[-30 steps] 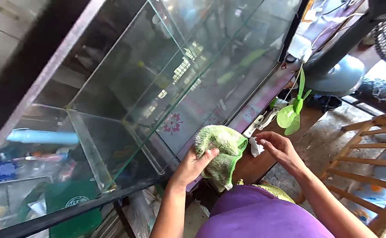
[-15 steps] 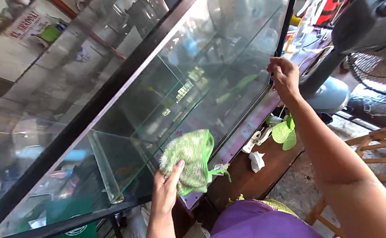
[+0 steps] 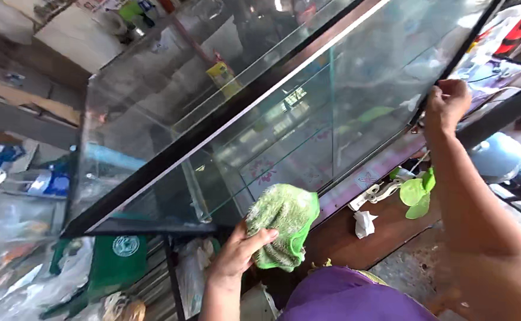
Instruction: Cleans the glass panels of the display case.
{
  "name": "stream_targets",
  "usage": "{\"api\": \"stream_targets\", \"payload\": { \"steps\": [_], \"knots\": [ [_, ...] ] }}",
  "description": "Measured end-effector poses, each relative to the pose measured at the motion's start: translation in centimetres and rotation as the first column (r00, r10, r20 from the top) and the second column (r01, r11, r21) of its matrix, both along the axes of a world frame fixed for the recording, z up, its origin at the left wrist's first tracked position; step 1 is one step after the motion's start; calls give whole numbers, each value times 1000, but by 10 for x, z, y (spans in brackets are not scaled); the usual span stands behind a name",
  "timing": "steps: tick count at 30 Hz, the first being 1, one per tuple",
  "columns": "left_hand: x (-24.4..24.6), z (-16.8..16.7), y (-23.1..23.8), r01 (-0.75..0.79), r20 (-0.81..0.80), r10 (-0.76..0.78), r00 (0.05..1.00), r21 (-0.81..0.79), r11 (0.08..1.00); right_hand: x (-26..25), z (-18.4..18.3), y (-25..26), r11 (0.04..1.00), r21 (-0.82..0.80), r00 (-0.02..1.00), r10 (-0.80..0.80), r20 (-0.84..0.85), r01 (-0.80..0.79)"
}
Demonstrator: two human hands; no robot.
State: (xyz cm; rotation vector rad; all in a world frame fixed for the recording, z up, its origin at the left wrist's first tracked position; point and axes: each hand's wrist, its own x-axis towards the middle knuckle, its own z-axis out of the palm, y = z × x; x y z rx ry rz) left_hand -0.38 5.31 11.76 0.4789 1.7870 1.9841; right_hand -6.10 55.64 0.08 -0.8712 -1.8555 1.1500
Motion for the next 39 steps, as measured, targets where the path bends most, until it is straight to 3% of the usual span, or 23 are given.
{"api": "stream_targets", "payload": {
  "steps": [4,7,9,11,13,14,16,18,21,26,32,34,37,39],
  "knots": [
    [-2,-3,-2,74,30,-78,997,107,992,9,7,-34,999,38,999,33,24,-34],
    [-2,-9,-3,118,-90,-112,990,66,991,22,8,-73,991,78,994,104,40,-107],
    [5,-2,0,-50,-198,52,979,17,999,30,7,-97,983,70,985,167,39,-169],
    [13,16,9,-362,-231,358,905,23,932,35,4,-114,979,67,981,191,28,-193],
    [7,33,16,-557,-217,575,789,140,818,41,0,-129,974,71,977,212,27,-213],
    [0,36,17,-563,-189,612,768,257,785,42,-2,-136,972,74,975,222,18,-223],
    [-14,39,22,-416,-138,545,827,502,758,44,-5,-147,967,91,971,240,-4,-238],
    [-29,42,30,-277,-163,466,870,620,734,43,-9,-153,966,100,970,243,-29,-239],
    [-48,52,33,-160,-222,371,902,624,765,43,-9,-154,966,80,967,251,-36,-248],
    [-71,58,40,-63,-399,331,855,553,831,38,-9,-151,969,61,970,243,-34,-240],
    [-92,55,62,-73,-407,438,801,661,747,35,-8,-146,967,65,969,247,-27,-244],
    [-96,59,76,-51,-434,356,828,574,817,35,-9,-145,965,75,967,253,-34,-250],
    [-94,81,116,0,-378,107,920,273,962,36,-13,-144,963,84,965,260,-41,-256],
    [-100,87,123,62,-341,-42,939,49,997,35,-16,-143,962,94,963,261,-63,-255]
  ]
}}
